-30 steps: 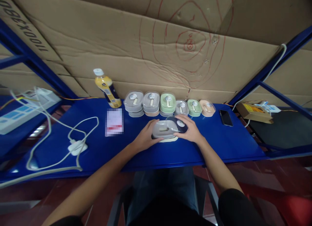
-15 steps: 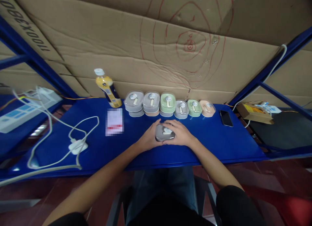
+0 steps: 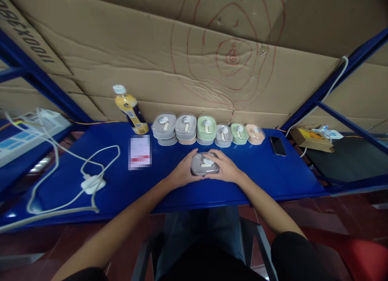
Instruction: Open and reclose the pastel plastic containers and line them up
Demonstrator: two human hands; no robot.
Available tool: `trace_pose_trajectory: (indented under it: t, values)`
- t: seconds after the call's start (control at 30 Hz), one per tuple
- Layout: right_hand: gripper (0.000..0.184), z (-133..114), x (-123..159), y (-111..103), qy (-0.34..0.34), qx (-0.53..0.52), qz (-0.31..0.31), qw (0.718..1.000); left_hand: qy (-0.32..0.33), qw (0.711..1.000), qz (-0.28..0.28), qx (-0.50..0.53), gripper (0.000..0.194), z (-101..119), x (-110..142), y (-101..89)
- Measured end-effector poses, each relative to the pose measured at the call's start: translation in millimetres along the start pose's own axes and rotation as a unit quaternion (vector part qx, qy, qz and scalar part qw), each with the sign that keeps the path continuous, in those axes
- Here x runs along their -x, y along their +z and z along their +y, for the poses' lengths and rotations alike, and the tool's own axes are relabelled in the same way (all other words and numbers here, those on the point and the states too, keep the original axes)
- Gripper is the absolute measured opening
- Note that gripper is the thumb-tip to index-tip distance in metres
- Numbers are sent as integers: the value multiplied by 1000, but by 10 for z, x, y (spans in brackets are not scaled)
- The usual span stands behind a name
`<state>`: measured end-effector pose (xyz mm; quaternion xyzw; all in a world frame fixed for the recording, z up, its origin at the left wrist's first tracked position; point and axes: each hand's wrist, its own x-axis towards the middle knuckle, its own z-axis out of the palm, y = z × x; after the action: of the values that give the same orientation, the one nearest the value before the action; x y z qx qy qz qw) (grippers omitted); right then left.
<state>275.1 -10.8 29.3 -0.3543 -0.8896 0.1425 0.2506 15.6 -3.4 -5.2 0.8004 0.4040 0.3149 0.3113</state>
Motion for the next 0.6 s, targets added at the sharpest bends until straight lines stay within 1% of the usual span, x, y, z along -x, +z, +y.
trace_pose_trajectory:
  t: [0.07, 0.23, 0.33, 0.4, 0.43, 0.5, 0.53, 0.57, 0.6]
  values:
    - [91, -3, 4, -8, 5, 4, -1, 1000, -6, 1000, -5, 2, 119, 8, 3, -3]
    - [96, -22, 101, -65, 7, -12, -33, 999, -6, 1000, -7, 1, 119, 21, 19, -3]
    - [95, 3, 254, -129, 18, -36, -1, 999, 6, 1000, -7, -2, 112, 41, 35, -8]
    - [93, 62, 374, -235, 36, -34, 49, 998, 9, 1000, -7, -6, 104, 58, 49, -16]
    - [92, 113, 427, -316, 48, -23, 87, 995, 7, 1000, -7, -9, 100, 65, 55, -20]
    - [89, 274, 496, -529, 87, 27, 196, 976, -1, 1000, -10, -18, 92, 72, 66, -26]
    - [87, 384, 505, -654, 122, 66, 262, 955, -3, 1000, -12, -22, 90, 72, 69, -28]
    - [86, 510, 495, -781, 169, 109, 321, 925, -4, 1000, -14, -25, 88, 72, 71, -28]
    - [87, 647, 468, -904, 222, 148, 360, 894, -4, 1000, -14, -27, 87, 71, 72, -26]
